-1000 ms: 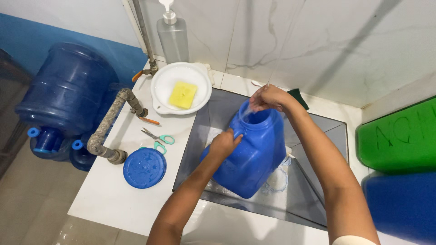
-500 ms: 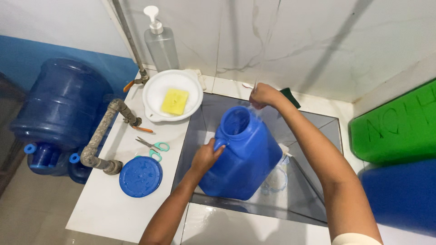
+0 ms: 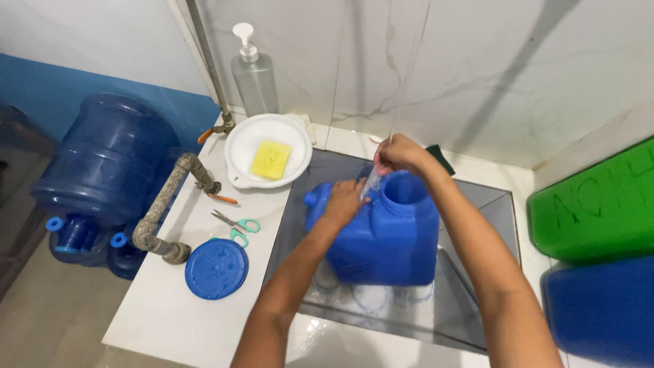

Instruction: The person cleans a large blue plastic container in a sink. They use scissors to cut a small cap, then scrub the container's exterior with a sponge and a toothbrush. The person also uses a long metal rod to clean the interior, rinses the container with water, and finally secures the lid.

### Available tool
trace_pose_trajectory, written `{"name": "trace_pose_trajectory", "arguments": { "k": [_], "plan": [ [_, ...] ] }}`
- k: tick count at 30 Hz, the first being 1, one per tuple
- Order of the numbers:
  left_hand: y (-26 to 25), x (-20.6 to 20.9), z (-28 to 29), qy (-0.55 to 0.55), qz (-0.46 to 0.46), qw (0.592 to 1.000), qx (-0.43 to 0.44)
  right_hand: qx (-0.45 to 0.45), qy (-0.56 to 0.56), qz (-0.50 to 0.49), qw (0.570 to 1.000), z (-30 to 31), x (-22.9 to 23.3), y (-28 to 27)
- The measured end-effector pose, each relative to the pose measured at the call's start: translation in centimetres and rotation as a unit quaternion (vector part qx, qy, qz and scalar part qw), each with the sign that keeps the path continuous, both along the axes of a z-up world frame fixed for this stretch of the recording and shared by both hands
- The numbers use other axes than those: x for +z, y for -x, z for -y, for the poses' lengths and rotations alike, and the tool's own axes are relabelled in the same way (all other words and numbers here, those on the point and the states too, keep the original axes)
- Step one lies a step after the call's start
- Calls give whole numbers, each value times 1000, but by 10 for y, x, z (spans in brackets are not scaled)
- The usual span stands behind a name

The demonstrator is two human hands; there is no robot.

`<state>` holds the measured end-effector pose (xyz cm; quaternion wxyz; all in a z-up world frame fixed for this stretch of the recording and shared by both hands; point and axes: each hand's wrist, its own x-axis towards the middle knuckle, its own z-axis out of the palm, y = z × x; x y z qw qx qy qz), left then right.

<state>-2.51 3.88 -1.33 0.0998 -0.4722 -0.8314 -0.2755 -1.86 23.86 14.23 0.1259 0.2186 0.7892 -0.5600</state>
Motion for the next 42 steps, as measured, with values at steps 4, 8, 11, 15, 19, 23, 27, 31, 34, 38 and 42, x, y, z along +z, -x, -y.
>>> {"name": "trace_pose_trajectory", "arguments": {
  "k": [4,8,11,15,19,23,27,31,34,38,42],
  "plan": [
    [9,17,-25,-152,-146,972,-107,9,-19,-59,998,2,-13,0],
    [23,41,-7,62,37,981,-179,-15,13,-89,996,-2,-30,-3],
    [23,30,10,96,60,980,-162,29,-79,-82,993,-7,-46,-9],
    [-10,-30,15,82,193,978,20,299,-463,-58,832,26,-74,-54],
    [-41,-77,16,-58,340,938,-42,239,-586,-308,710,78,-79,-115],
    [-60,-85,77,-181,630,753,-59,201,-566,-411,686,59,-56,-145],
    [-58,-95,158,-235,753,596,149,218,-553,-431,679,76,-23,-141],
    [-61,-102,185,-249,815,503,143,176,-571,-474,647,91,85,-101],
    [-63,-92,179,-283,828,469,118,110,-584,-503,628,86,181,-90],
    [-79,-64,182,-377,805,447,97,66,-549,-466,690,83,241,-67],
    [-133,-5,275,-363,862,351,46,43,-547,-323,771,97,212,-41]
  ]
}}
